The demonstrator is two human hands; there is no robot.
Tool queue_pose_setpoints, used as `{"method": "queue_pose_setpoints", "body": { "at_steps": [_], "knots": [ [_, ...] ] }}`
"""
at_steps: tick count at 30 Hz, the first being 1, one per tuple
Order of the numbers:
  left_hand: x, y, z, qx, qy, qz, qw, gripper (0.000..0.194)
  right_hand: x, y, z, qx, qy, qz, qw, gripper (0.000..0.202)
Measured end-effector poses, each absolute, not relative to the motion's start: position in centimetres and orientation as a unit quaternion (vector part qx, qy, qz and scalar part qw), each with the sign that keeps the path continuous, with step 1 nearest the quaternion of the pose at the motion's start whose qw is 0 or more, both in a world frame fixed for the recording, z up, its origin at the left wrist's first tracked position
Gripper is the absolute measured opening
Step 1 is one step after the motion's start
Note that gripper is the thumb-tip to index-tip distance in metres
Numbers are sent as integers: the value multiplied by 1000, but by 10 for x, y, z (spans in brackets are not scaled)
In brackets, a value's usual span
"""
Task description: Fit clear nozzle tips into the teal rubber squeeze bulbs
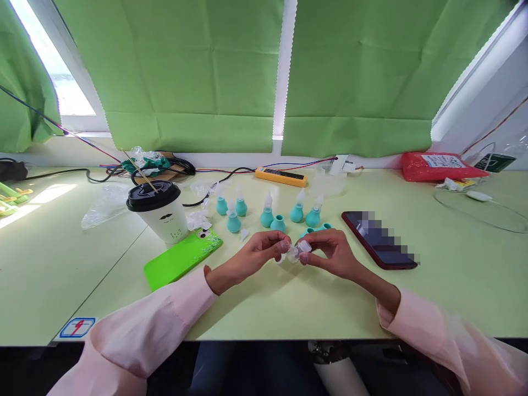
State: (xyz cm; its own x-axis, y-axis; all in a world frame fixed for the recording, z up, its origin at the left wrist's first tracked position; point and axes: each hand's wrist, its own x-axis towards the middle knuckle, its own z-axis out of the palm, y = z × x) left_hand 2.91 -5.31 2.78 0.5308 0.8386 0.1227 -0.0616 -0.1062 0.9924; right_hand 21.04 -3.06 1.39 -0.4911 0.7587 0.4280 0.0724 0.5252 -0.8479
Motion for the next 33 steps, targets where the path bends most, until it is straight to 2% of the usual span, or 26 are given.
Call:
{"method": "queue_pose_setpoints", "body": {
  "at_steps": [2, 5, 12, 16, 19, 23, 25, 28, 30, 33],
  "knots": [
    [29, -50, 25, 563, 270, 365, 691, 20, 210, -31, 14, -260, -772, 382, 436, 10],
    [29, -49, 21, 482, 241, 353, 765, 18, 209, -32, 14, -247, -785, 358, 442, 9],
    [27, -52, 22, 448, 208, 342, 799, 19, 209, -34, 16, -207, -809, 330, 440, 7],
    [24, -49, 30, 490, 209, 368, 762, 18, 211, -35, 17, -207, -823, 293, 440, 6],
    [18, -39, 30, 559, 279, 423, 657, 16, 211, -34, 17, -260, -811, 241, 466, 9],
    [8, -21, 18, 664, 434, 453, 407, 18, 207, -28, 14, -335, -812, 136, 457, 15],
    [5, -15, 9, 727, 472, 425, 260, 15, 206, -24, 11, -349, -826, 82, 435, 16],
    [4, -10, -3, 825, 450, 337, 56, 12, 204, -19, 5, -366, -849, 8, 382, 16],
    [5, -8, -11, 856, 427, 291, -10, 13, 203, -17, 2, -383, -858, -31, 340, 17],
    [7, -6, -18, 869, 417, 262, -55, 16, 202, -17, -1, -408, -861, -68, 297, 18]
  ]
}}
